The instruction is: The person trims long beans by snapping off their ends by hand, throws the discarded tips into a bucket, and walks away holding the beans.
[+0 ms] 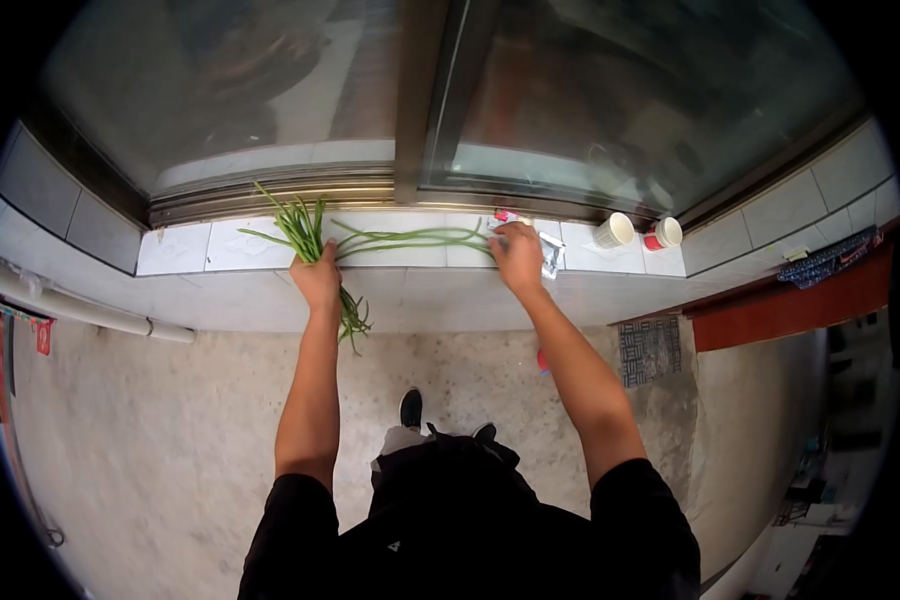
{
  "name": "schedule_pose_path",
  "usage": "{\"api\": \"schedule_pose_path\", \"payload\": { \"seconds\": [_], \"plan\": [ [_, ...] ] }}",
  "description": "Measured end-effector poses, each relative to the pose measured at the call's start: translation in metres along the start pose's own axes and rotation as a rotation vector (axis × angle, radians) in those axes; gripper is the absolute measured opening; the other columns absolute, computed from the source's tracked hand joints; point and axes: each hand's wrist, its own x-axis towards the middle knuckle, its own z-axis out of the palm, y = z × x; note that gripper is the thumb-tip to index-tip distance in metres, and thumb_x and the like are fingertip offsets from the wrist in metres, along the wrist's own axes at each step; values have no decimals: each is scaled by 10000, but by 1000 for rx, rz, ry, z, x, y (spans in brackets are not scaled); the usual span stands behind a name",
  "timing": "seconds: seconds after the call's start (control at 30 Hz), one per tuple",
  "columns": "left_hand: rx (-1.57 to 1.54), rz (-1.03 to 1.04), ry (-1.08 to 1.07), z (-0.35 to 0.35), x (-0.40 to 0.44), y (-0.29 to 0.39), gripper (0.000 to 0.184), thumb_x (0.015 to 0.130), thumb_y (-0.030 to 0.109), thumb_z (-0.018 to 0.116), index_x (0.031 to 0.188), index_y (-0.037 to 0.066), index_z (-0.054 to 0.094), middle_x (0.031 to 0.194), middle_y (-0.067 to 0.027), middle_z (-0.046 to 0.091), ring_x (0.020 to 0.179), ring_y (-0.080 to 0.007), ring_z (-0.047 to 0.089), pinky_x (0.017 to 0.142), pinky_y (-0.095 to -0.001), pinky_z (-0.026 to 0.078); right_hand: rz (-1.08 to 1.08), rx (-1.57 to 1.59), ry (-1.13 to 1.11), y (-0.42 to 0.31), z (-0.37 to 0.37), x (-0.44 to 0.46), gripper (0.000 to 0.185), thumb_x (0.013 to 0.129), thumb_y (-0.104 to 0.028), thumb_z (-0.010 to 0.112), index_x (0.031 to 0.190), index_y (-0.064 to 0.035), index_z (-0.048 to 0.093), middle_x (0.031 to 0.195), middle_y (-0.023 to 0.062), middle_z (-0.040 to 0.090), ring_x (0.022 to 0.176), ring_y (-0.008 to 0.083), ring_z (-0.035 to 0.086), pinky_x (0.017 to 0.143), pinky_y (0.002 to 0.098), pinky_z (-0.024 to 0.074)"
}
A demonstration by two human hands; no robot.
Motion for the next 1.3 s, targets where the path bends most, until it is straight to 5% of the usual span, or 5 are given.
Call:
{"api": "schedule_pose_path", "payload": {
  "seconds": [0.2,0.5,0.93,1.1,1.3],
  "plan": [
    [-328,-22,-137,-21,-63,66,129,888,49,695,859,19,573,585,-17,495,420,-119,424,409,-279,330,-183,36,240,-42,-38,-21,114,803,-68,710,902,-11,707,957,139,674,918,315,626,834,409,492],
    [-446,-298,-790,-14,-177,77,65,926,25,616,957,0,566,708,-42,541,539,-116,472,496,-266,368,57,999,-247,-164,-117,-77,141,853,-22,719,993,-16,721,886,45,662,768,105,571,694,238,450],
    [-248,-254,-1176,19,-271,44,170,994,123,585,1100,-9,560,817,-53,561,680,-130,544,588,-266,429,69,738,-251,-120,-185,-141,125,809,26,706,929,3,678,815,38,627,667,99,590,573,237,429],
    [-394,-440,-1170,29,-301,52,157,997,132,555,1093,14,518,902,-113,594,727,-221,625,639,-334,526,559,1442,-279,-96,-206,-161,47,892,26,649,911,-5,620,831,42,668,628,99,583,584,240,465],
    [-435,-437,-953,29,-313,43,112,1024,121,499,1063,17,479,981,-207,657,873,-333,705,742,-437,606,593,1552,17,-62,-224,-164,33,942,-30,600,950,-28,569,855,148,672,608,149,612,524,256,458]
  ]
}}
